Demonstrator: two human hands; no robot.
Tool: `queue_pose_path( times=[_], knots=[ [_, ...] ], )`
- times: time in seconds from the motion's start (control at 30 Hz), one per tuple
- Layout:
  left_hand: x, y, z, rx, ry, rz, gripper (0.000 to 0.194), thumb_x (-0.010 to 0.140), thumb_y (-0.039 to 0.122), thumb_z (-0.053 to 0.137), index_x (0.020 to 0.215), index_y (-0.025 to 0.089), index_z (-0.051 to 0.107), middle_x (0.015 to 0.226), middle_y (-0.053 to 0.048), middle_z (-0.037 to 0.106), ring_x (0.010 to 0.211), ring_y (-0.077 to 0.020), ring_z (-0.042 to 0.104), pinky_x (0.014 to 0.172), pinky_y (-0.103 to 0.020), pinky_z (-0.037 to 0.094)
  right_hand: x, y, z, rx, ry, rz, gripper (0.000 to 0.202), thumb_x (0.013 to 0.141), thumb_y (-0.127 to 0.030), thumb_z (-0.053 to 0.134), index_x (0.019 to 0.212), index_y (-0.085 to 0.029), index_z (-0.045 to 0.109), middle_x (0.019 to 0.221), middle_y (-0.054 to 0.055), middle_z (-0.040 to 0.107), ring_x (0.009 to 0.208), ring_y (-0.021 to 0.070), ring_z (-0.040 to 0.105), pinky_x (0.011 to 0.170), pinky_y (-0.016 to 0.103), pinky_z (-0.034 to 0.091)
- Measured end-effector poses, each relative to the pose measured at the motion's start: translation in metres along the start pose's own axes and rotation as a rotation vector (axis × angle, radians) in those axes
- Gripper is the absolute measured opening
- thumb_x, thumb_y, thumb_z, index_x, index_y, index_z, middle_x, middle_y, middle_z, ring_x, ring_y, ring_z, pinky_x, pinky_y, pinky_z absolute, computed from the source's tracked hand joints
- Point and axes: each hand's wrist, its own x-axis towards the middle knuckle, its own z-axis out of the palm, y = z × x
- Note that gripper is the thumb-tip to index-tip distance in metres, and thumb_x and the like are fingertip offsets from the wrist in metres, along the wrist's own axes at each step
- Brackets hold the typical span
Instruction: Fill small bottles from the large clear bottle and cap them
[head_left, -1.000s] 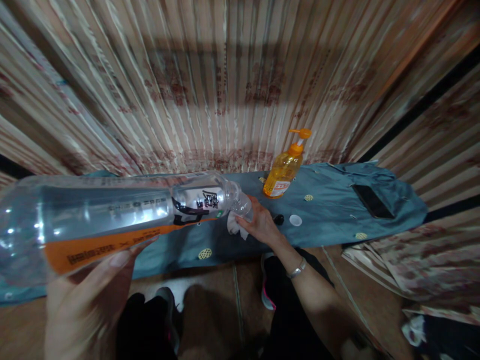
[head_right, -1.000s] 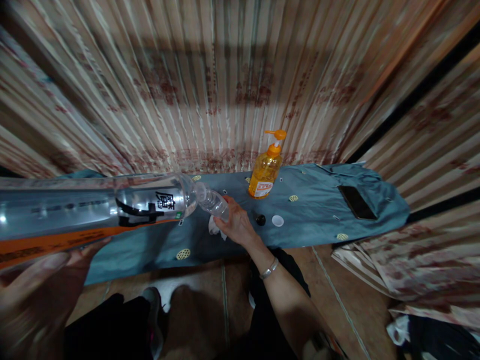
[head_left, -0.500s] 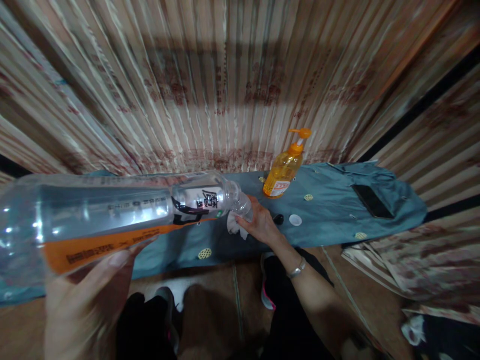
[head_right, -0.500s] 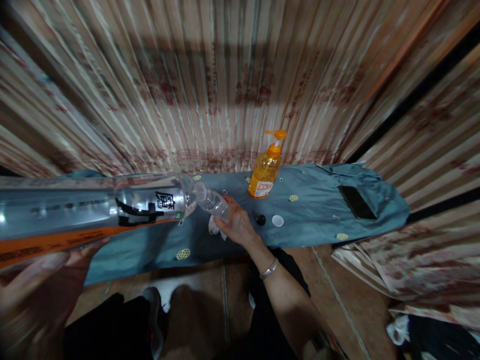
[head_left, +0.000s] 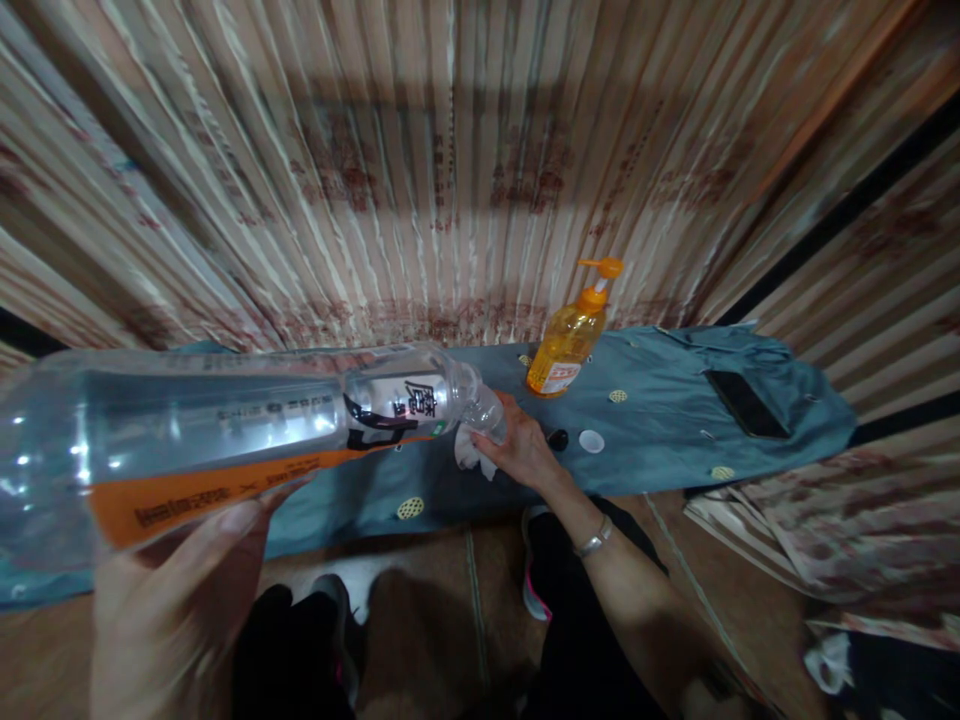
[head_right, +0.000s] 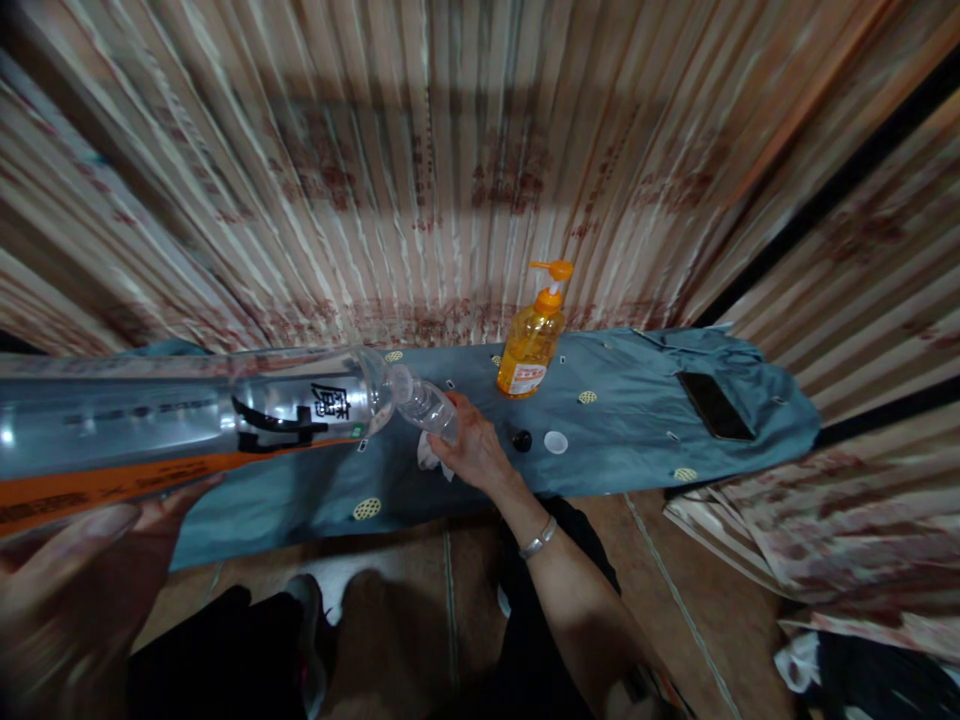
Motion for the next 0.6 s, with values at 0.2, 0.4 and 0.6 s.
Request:
queue_pose_path(
  times=[0.2, 0.4, 0.6],
  knots=[
    [-0.0004, 0.0029, 0.0052, 0.029, 0.068, 0.013, 0.030, 0.052, 0.017, 0.091, 0.072, 0.030, 0.073, 0.064, 0.006, 0.068, 0.068, -0.0153, 0.067, 0.071, -0.035, 0.071, -0.0002, 0.0021, 0.0010, -0.003, 0.000, -0.013, 0.057, 0.083, -0.037, 0.068, 0.136, -0.027, 0.051, 0.125, 0.009, 0.070, 0.114, 0.0303, 0.070, 0.098, 0.046, 0.056],
    [0.0011, 0.0013, 0.0005, 0.042, 0.042, 0.016, 0.033, 0.055, 0.019, 0.091, 0.081, 0.029, 0.075, 0.080, 0.003, 0.075, 0.084, -0.0207, 0.073, 0.074, -0.040, 0.071, -0.0006, 0.0038, 0.0033, 0.006, 0.001, -0.007, 0.060, 0.082, -0.037, 0.069, 0.137, -0.024, 0.050, 0.127, 0.011, 0.069, 0.116, 0.0305, 0.069, 0.099, 0.046, 0.056],
    [0.0031, 0.0005, 0.0007, 0.003, 0.031, 0.012, 0.032, 0.054, 0.015, 0.091, 0.077, 0.029, 0.073, 0.070, 0.006, 0.069, 0.074, -0.0158, 0.069, 0.074, -0.039, 0.071, -0.0009, 0.0016, 0.0033, -0.005, 0.003, -0.010, 0.059, 0.082, -0.036, 0.068, 0.137, -0.023, 0.051, 0.124, 0.010, 0.071, 0.113, 0.0301, 0.070, 0.098, 0.046, 0.057]
  ],
)
